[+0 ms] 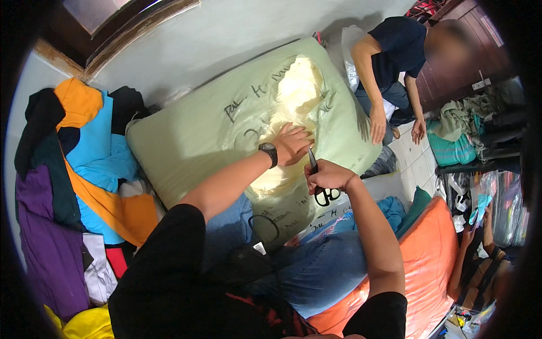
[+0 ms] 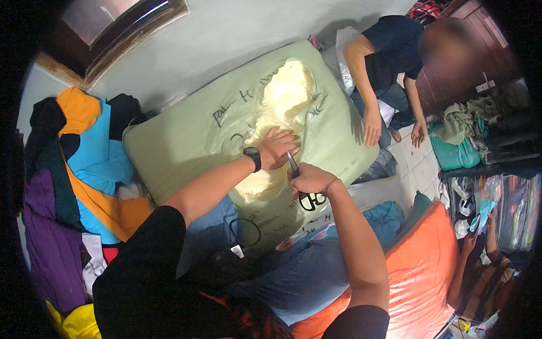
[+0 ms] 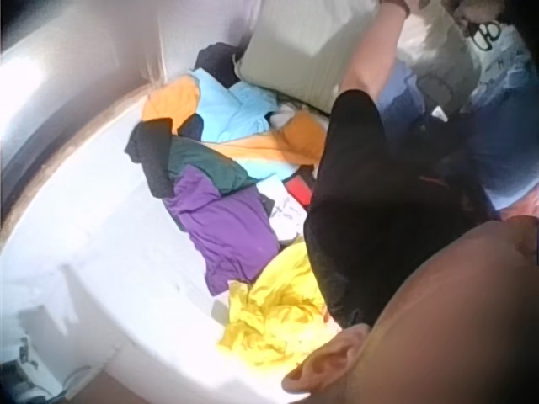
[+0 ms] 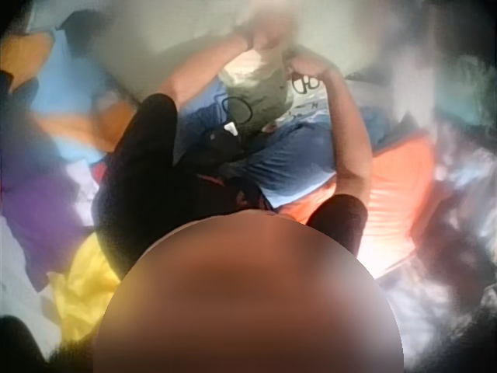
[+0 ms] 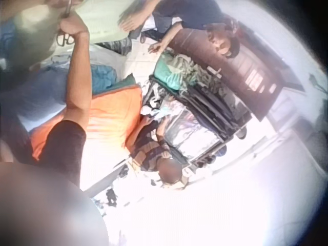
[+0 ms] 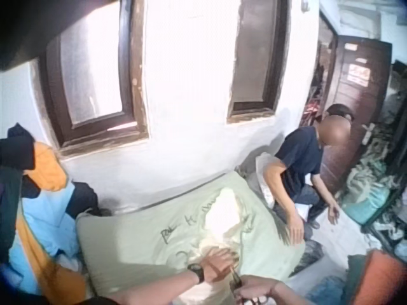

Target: The person sits on the floor and uses scissors to cut open large plastic-wrapped bundles of clothing. They open a green bundle, then an orange one, and finally another green bundle, revealing folded garments inside.

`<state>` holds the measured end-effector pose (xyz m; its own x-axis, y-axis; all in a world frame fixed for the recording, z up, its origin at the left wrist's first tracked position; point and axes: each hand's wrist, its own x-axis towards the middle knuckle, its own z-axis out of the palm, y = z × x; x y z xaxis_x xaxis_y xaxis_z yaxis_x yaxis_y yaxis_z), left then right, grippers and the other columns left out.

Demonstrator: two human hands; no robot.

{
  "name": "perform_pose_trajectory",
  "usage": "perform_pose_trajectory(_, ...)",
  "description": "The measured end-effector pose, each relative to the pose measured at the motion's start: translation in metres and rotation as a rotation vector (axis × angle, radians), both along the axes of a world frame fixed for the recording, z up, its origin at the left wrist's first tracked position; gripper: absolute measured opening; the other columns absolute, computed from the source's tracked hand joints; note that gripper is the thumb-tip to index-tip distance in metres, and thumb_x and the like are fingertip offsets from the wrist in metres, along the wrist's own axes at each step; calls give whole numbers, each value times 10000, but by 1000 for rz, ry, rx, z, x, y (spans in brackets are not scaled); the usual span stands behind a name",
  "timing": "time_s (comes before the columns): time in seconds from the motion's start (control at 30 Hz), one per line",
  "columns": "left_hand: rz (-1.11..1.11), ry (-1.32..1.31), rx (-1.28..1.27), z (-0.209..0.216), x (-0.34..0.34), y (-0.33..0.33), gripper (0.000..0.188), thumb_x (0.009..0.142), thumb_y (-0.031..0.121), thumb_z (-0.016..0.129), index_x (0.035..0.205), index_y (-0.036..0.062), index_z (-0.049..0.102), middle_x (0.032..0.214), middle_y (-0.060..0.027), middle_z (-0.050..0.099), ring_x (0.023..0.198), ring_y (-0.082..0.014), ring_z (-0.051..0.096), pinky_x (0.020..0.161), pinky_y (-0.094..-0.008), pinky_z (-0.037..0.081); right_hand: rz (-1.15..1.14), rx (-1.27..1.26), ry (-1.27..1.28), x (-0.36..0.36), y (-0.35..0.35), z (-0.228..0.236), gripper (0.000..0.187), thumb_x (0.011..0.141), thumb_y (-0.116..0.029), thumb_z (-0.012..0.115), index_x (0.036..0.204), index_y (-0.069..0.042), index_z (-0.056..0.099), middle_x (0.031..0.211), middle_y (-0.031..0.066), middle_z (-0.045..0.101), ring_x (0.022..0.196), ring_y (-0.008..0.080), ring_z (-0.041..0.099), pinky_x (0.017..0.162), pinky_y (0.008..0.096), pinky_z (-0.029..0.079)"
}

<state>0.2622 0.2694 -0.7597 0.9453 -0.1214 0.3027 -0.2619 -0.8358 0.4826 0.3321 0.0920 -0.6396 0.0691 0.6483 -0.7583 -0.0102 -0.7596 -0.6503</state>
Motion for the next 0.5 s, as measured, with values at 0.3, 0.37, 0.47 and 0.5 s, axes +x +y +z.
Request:
perform_pose_trajectory(0.3,-27,613,-17,44,-5,-30,643,965,550,569,713,-33,664,614,-215,619,618,-408,644,616,-468,524,-260,42,-123,33,-37,40,68,860,-73,570,882,-9,576,714,64,632,672,170,709,596,289,560)
perform_pose_trajectory(0.37,34,513,-92,41,-6,-27,627,987,513,549,695,-29,662,630,-217,643,643,-400,673,647,-467,548,-239,-64,-198,35,-36,42,90,867,-86,584,895,-1,574,714,59,627,651,167,702,576,294,553)
perform_pose_trajectory(0.47,93,763,-227,35,1,-4,581,1004,460,541,736,-34,687,653,-189,686,621,-349,699,672,-464,563,-112,29,-188,37,-30,40,244,916,-202,646,931,25,556,674,69,610,526,167,652,499,317,536)
perform_pose_trajectory(0.5,135,882,-314,32,-2,9,585,1014,439,533,710,-42,673,609,-168,677,566,-322,692,665,-454,568,-79,14,-178,38,-28,39,269,926,-225,652,932,26,557,658,73,603,508,170,645,479,319,530)
